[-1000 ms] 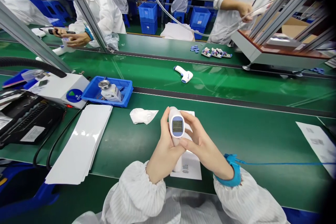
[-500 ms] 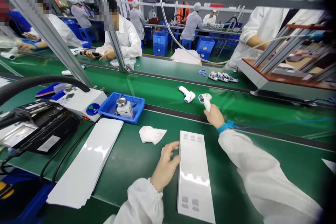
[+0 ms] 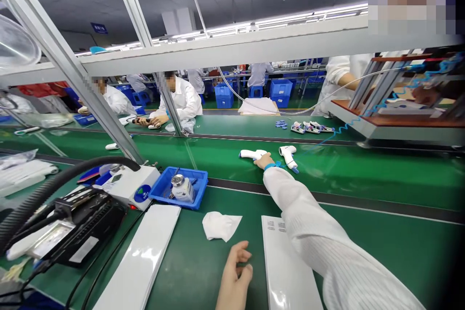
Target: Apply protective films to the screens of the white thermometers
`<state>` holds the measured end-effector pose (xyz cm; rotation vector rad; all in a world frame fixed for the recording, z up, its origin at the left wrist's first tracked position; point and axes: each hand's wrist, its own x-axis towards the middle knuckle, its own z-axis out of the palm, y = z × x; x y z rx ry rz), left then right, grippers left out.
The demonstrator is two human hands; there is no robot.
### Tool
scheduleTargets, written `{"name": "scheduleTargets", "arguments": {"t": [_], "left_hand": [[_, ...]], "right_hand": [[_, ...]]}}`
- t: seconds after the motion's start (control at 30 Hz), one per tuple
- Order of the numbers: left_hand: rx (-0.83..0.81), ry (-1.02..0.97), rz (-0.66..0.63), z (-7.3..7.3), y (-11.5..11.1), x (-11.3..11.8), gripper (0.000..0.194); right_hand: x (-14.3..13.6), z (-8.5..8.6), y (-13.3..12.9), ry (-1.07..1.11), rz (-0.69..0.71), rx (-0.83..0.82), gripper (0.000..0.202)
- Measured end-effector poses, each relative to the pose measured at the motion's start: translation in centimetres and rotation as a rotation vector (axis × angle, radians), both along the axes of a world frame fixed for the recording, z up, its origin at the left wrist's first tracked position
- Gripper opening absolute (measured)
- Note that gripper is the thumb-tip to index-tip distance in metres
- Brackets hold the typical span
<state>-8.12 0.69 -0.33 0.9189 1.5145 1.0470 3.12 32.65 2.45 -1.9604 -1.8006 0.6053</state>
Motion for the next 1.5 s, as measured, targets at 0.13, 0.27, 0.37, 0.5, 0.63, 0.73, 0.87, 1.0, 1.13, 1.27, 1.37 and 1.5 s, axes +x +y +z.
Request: {"name": "scheduleTargets", "arguments": {"t": [0.13, 0.27, 0.37, 0.5, 0.63, 0.73, 0.87, 1.0, 1.13, 1.27, 1.37, 1.5], "left_hand": [[0.168, 0.093, 0.239, 3.5, 0.1, -2.0, 0.047], [0.288, 0.247, 0.125, 6.3, 1.7, -3.4, 0.068], [0.153, 0.01, -0.187, 6.1, 2.7, -1.9, 0.086], [-0.006, -0.211, -0.328, 4.4, 2.3, 2.5, 0.091], [0.033, -0.208, -0.242, 3.7, 1.0, 5.7, 0.077], [0.021, -0.214, -0.249, 3.9, 0.5, 6.7, 0.073], [-0.019, -0.22, -0.216, 3.6, 0.5, 7.4, 0.07], [-0.021, -0.266, -0.119, 2.6, 1.1, 7.8, 0.07], [0.0, -0.276, -0.106, 2.3, 1.6, 8.0, 0.071], [-0.01, -0.257, -0.106, 2.8, 1.6, 8.1, 0.07], [-0.022, -0.254, -0.105, 3.0, 1.6, 8.2, 0.069], [-0.023, -0.246, -0.108, 2.7, 1.7, 8.1, 0.068]], "right_hand": [[1.0, 0.8, -3.5, 0.083, 0.307, 0.023, 0.034], [2.3, 1.1, -10.9, 0.17, 0.642, 0.039, 0.043], [3.7, 1.4, -16.7, 0.263, 0.867, 0.127, 0.033], [5.8, 1.3, -21.9, 0.206, 0.86, 0.243, 0.033], [7.9, 1.0, -24.4, 0.114, 0.696, 0.193, 0.059], [9.5, 0.7, -25.4, 0.204, 0.63, 0.135, 0.055], [11.7, -0.7, -25.2, 0.335, 0.481, 0.099, 0.032], [13.3, -3.5, -23.9, 0.31, 0.249, 0.17, 0.015], [13.5, -5.6, -22.7, 0.279, 0.162, 0.219, 0.013], [13.0, -6.4, -22.0, 0.265, 0.143, 0.236, 0.016], [12.8, -6.6, -21.7, 0.257, 0.136, 0.247, 0.018], [12.6, -6.7, -21.5, 0.253, 0.128, 0.255, 0.018]]}}
